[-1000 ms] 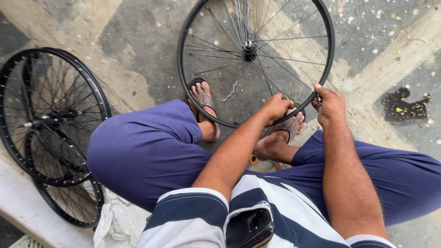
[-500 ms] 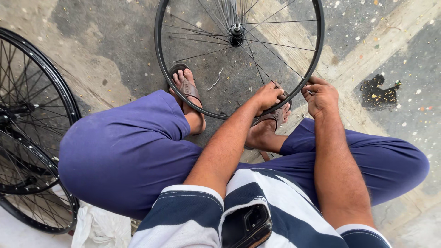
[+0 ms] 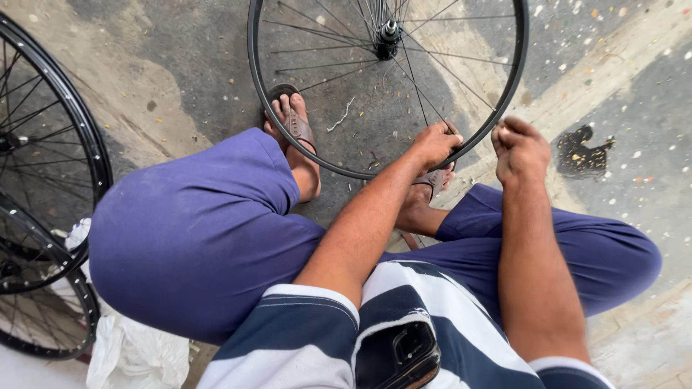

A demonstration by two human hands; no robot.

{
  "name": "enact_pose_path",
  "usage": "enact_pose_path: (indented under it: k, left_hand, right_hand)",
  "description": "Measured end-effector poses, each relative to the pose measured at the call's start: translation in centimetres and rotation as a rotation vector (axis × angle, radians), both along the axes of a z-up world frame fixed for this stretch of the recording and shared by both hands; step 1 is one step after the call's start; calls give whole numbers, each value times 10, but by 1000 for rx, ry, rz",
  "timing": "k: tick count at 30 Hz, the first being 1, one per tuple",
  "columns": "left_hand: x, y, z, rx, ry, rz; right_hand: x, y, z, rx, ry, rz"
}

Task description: The person sits on the ground and works on a bicycle wheel, using their hands to adjust the spokes and rim. They repeatedly rotate the wheel and manipulate the spokes, likely to true the wheel or adjust tension. A second wheel is visible nearby on the ground.

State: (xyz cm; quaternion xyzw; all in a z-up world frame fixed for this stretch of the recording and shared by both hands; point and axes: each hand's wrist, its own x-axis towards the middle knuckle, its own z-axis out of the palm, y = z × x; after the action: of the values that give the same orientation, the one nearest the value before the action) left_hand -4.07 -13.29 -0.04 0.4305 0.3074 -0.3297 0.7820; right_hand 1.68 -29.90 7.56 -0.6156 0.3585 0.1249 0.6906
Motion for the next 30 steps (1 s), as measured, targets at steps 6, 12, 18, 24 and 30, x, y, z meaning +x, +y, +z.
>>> enact_pose_path:
  k: [6, 12, 18, 24, 30]
  left_hand:
    - [11, -24, -10, 106, 13, 39]
    - [18, -34, -11, 190, -26, 15]
    - [19, -35, -14, 343, -136, -83]
    - [22, -16, 13, 305, -33, -203]
    - [22, -16, 13, 355, -89, -202]
  right_hand:
    - [-31, 4, 59, -44, 17, 55]
    - [-56, 0, 58, -68, 49, 35]
    - [-57, -2, 43, -6, 59, 138]
    - [-55, 2, 34, -96, 69, 135]
    - [-54, 3, 26, -122, 74, 186]
